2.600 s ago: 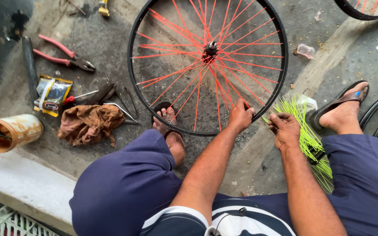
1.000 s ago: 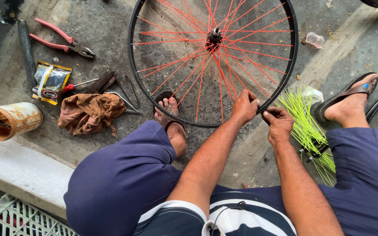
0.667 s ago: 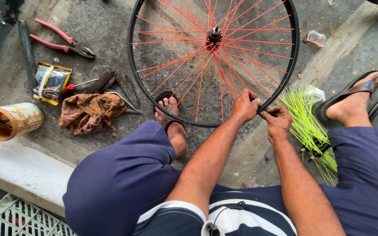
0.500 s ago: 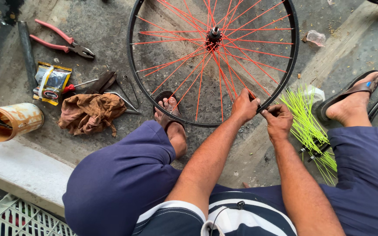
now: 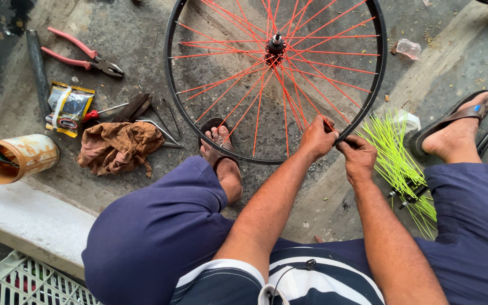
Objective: The person sits on the ground and laces a bicycle wheel with red spokes. They insert the spokes into the rim and hub, adjusting them by hand to ensure proper alignment.
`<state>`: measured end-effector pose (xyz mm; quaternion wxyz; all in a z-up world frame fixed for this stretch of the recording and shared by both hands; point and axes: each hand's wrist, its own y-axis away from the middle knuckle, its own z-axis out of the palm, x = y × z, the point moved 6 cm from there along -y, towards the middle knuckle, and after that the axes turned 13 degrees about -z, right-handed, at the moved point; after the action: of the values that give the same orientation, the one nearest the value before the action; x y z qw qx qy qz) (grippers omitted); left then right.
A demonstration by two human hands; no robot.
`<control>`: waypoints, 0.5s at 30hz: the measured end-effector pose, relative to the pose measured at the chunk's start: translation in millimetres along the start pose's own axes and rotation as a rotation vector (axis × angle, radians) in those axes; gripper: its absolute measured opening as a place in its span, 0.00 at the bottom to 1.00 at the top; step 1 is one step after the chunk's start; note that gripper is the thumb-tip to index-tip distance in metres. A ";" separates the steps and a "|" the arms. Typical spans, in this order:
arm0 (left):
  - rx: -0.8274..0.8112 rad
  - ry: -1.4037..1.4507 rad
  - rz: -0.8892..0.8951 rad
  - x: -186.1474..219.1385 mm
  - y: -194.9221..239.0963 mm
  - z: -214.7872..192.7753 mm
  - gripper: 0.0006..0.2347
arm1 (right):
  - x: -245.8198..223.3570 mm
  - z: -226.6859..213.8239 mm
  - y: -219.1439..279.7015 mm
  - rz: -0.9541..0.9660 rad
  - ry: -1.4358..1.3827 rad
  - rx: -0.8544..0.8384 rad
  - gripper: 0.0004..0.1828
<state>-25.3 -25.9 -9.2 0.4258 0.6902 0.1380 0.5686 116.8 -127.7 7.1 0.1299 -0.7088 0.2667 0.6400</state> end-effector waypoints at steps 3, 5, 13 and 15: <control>0.075 -0.111 0.002 5.3 4.6 -1.8 0.17 | -1.7 2.0 -0.2 -0.008 0.001 -0.006 0.12; 0.095 -0.198 -0.054 4.6 8.8 -1.9 0.18 | -3.6 3.7 1.8 -0.024 0.015 0.000 0.11; 0.066 -0.134 -0.026 12.9 9.1 -4.3 0.19 | -5.5 8.2 -1.6 -0.020 -0.044 0.011 0.11; 0.118 -0.269 -0.092 8.2 8.1 -4.5 0.21 | -5.8 7.7 -0.8 -0.024 0.008 0.027 0.10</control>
<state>-29.1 -23.2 2.3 0.4250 0.7769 0.1442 0.4416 110.6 -121.8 11.5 0.1461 -0.7126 0.2671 0.6321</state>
